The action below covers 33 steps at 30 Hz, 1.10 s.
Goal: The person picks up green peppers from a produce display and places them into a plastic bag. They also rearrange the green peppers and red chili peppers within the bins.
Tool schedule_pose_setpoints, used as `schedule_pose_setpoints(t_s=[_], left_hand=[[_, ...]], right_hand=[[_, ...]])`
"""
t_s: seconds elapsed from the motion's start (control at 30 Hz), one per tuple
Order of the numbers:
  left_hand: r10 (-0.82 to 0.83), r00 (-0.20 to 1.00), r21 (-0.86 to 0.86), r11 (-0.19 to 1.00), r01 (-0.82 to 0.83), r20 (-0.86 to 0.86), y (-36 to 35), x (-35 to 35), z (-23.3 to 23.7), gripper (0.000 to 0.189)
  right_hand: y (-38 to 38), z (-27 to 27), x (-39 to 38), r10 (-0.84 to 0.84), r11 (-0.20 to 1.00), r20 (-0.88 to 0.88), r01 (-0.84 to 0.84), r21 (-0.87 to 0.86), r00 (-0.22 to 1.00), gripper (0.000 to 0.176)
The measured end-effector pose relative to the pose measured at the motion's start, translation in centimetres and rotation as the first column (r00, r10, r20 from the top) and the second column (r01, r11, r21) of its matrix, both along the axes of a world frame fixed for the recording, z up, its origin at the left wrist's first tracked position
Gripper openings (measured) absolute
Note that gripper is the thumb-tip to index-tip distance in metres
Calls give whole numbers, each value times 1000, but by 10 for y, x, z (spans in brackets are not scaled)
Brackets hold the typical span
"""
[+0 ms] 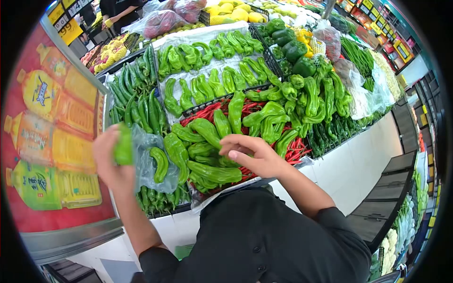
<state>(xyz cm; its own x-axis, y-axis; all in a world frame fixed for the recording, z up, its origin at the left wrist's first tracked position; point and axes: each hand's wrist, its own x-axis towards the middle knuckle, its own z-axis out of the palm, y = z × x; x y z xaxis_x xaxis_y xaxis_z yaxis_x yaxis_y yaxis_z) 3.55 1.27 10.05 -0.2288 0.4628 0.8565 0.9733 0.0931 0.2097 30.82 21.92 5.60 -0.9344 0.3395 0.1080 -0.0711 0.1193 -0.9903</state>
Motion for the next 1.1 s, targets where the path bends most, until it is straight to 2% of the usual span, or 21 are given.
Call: schedule_pose_setpoints(t_s=[0.03, 0.1, 0.13, 0.17, 0.27, 0.3, 0.4, 0.43, 0.53, 0.63, 0.73, 0.77, 0.83, 0.87, 0.97, 1.1], left_hand=[[-98, 990, 13, 995, 100, -102, 17, 21, 0, 35], [-305, 928, -142, 949, 280, -212, 53, 64, -20, 27], [-341, 918, -126, 939, 321, -203, 65, 79, -32, 23], [-373, 907, -110, 927, 358, -194, 73, 89, -42, 20], [-434, 900, -84, 899, 430, -45, 84, 104, -63, 23], [-452, 892, -112, 886, 449, -1, 84, 105, -70, 30], [-469, 875, -89, 873, 480, 123, 85, 110, -87, 37], [-490, 863, -85, 861, 501, 124, 86, 107, -91, 40], [-489, 854, 0, 868, 497, 177, 83, 105, -90, 41], [-254, 934, -2, 965, 263, 250, 71, 93, -92, 44], [-11, 908, -215, 970, 112, 420, 48, 76, -100, 40], [27, 903, -243, 966, 86, 430, 41, 72, -105, 40], [106, 889, -300, 953, 37, 446, 29, 67, -118, 40], [114, 883, -314, 949, 39, 456, 26, 66, -121, 39], [147, 862, -350, 936, 38, 485, 22, 63, -131, 36], [131, 847, -365, 928, 78, 515, 23, 58, -135, 37]], right_hand=[[-2, 6, -5, 36, 994, 27, -33, -108, 999, 40], [-10, 8, -15, 112, 934, -110, -142, -326, 988, 50], [-12, 7, -17, 139, 882, -180, -205, -424, 974, 55], [-11, 3, -13, 126, 872, -137, -176, -458, 982, 67], [-11, -8, -6, 52, 880, -36, -63, -471, 998, 68], [-10, -14, -4, 30, 868, 4, -24, -495, 1000, 72], [-13, -16, -4, 1, 871, 15, 6, -491, 1000, 78], [-11, -19, -6, -16, 894, 26, 26, -447, 1000, 85], [-7, -10, -17, -101, 929, -17, 88, -358, 995, 89], [22, -9, -35, -195, 965, -71, 179, -194, 978, 94], [78, -11, -65, -287, 958, -89, 284, -47, 954, 93], [97, -3, -76, -294, 955, -17, 293, -49, 956, 90], [136, -1, -102, -269, 962, -4, 268, -51, 963, 85], [156, -4, -114, -252, 966, 29, 253, -47, 967, 82], [194, -14, -157, -346, 937, 55, 347, -23, 937, 79], [257, -53, -208, -348, 938, 125, 345, 47, 929, 74]])
